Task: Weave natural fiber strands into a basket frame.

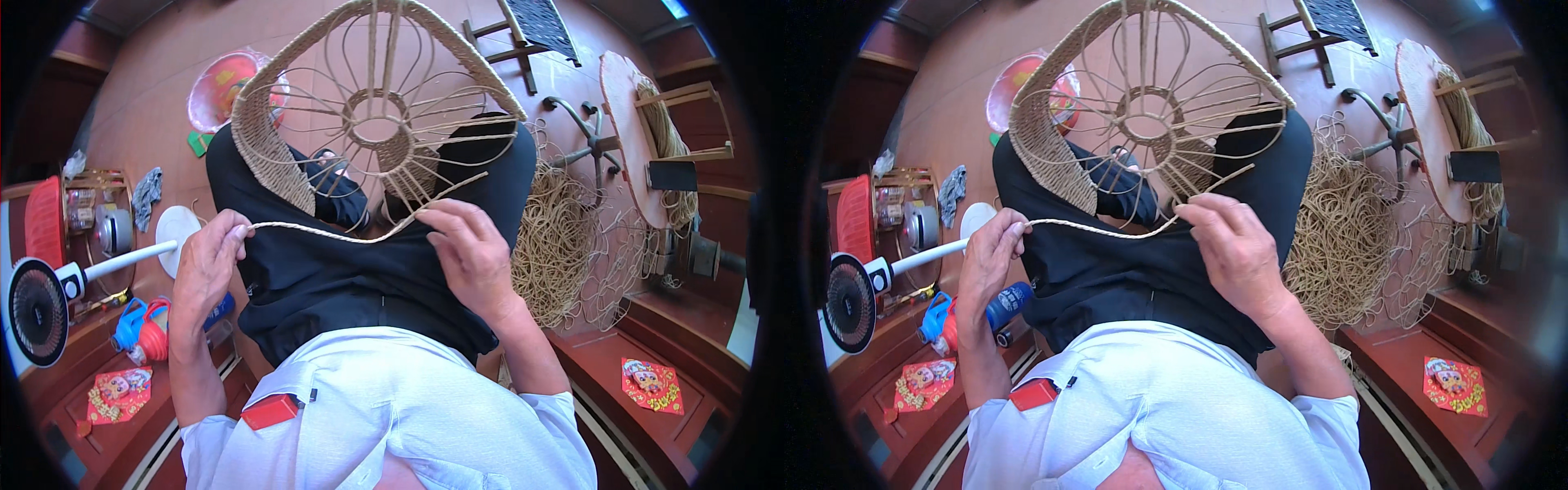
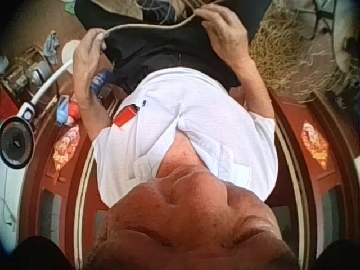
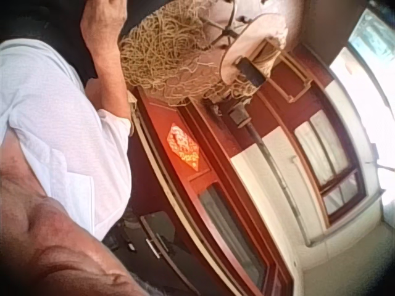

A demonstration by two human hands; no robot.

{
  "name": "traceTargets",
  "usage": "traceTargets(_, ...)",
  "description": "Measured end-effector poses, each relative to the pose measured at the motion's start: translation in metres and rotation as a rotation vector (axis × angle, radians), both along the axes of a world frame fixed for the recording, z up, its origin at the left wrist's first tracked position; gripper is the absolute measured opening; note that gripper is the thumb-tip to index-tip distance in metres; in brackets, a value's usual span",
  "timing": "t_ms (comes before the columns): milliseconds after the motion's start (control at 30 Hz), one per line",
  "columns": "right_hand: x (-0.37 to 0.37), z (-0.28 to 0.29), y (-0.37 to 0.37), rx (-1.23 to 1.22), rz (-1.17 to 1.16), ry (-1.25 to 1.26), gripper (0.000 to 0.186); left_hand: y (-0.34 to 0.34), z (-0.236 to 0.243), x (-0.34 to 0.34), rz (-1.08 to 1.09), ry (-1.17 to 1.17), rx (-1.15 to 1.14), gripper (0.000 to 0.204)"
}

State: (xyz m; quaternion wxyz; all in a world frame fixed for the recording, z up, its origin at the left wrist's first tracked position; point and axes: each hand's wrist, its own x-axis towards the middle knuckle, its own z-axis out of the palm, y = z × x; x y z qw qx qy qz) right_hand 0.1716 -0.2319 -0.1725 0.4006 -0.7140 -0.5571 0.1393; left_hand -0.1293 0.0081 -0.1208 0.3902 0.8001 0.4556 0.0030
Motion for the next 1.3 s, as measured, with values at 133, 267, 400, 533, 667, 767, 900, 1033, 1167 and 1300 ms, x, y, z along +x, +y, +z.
traceTargets(133,-0.025,-0.006,0.016,-0.074,0.215,-0.035,0.054,0.005,0.019,-0.007,0.016,-0.205,-0.355,0.023)
traceTargets(267,-0.039,-0.010,0.028,-0.154,0.399,0.025,0.040,0.005,0.025,-0.015,0.028,-0.365,-0.474,0.026)
traceTargets(400,-0.031,-0.022,0.017,-0.190,0.320,-0.002,0.018,0.032,0.016,-0.043,0.173,-0.316,-0.304,0.024)
traceTargets(533,-0.018,-0.016,0.009,-0.174,0.270,-0.049,0.014,0.043,-0.019,-0.063,0.102,0.065,0.356,0.018)
traceTargets(667,-0.023,-0.006,0.013,-0.191,0.314,-0.113,0.015,-0.011,0.002,0.007,-0.112,0.142,0.895,0.020)
traceTargets(767,-0.032,-0.008,0.024,-0.130,0.351,-0.128,0.023,-0.064,0.004,0.062,-0.316,-0.305,0.467,0.042)
traceTargets(900,-0.027,-0.007,0.038,-0.066,0.328,-0.133,0.036,-0.098,-0.041,0.092,-0.210,-0.489,0.023,0.061)
traceTargets(1033,-0.011,0.019,0.057,-0.054,0.365,-0.203,0.039,-0.076,-0.051,0.108,-0.122,-0.541,0.116,0.053)
traceTargets(1167,0.012,0.024,0.075,0.100,0.083,-0.300,0.036,-0.051,-0.056,0.132,0.167,-0.575,0.297,0.021)
traceTargets(1300,0.031,0.027,0.102,0.226,0.117,-0.622,0.039,-0.033,-0.067,0.141,0.263,-0.690,0.341,0.022)
